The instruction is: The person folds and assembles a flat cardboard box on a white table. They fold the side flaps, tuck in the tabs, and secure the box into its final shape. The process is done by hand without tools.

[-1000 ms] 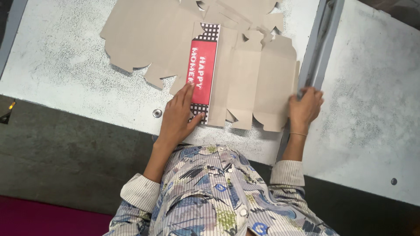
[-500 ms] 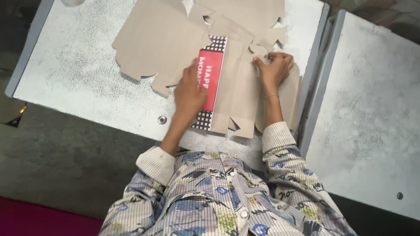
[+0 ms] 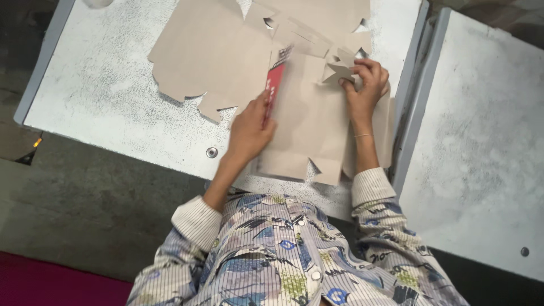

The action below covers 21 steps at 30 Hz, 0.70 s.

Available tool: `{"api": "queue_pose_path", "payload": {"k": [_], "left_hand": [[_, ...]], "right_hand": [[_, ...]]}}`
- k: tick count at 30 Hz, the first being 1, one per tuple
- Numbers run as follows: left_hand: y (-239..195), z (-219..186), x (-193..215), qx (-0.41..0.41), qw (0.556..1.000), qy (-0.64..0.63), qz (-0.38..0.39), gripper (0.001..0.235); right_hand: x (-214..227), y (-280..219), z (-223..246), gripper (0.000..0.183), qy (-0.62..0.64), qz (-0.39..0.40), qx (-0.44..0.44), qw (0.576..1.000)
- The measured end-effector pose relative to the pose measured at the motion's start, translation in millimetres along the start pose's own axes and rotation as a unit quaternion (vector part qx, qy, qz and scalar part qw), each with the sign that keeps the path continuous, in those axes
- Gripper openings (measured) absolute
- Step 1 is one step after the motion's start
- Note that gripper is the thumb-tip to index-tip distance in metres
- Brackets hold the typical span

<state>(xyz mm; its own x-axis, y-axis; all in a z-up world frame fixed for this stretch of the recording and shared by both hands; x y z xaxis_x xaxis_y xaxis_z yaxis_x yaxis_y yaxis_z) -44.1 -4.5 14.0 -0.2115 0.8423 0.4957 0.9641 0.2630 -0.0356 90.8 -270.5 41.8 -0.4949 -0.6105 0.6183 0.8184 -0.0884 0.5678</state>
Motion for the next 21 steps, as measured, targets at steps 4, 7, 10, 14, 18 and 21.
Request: {"api": "queue_pose_path", "payload": {"k": [4,7,10,14,18,21], "left_hand": [[-8,38,30,0.133,0.979,-0.154,0.022,0.084],[-14,39,51,0.019,0.983,0.164,-0.083,0.091],[-1,3,43,-0.272,0.916,0.257,-0.147,0.08],[61,-29,1,-0.393,0.889,0.216,-0.098,0.074],[116,-28,-29,-0.284,0.926,0.245,0.038,0.07],[113,-27,-23,-0.327,0.915,0.237,-0.003,0.045]], "right_hand": [[14,4,30,0.014,-0.001,0.059,0.153,0.987],[17,2,47,0.016,-0.005,0.124,0.218,0.968],[11,0,64,0.016,-0.018,0.164,0.245,0.956],[-4,-1,82,0.014,-0.044,0.171,0.282,0.943],[-12,0,74,0.012,-0.055,0.168,0.273,0.946],[-14,-2,42,0.01,-0.057,0.15,0.141,0.977]]}}
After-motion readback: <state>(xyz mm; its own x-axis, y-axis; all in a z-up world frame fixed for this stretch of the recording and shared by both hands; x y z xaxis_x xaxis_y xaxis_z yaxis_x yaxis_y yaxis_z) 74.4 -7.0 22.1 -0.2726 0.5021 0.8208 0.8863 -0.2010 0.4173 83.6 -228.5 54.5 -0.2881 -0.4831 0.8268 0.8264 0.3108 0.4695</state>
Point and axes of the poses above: each hand's wrist, its own y-axis towards the middle knuckle, its own x-axis out of the back of the hand, z = x × y, the point moved 5 cm from there along y, towards the middle knuckle, and after that the axes turned 13 degrees about -z, right-handed, at the moved point
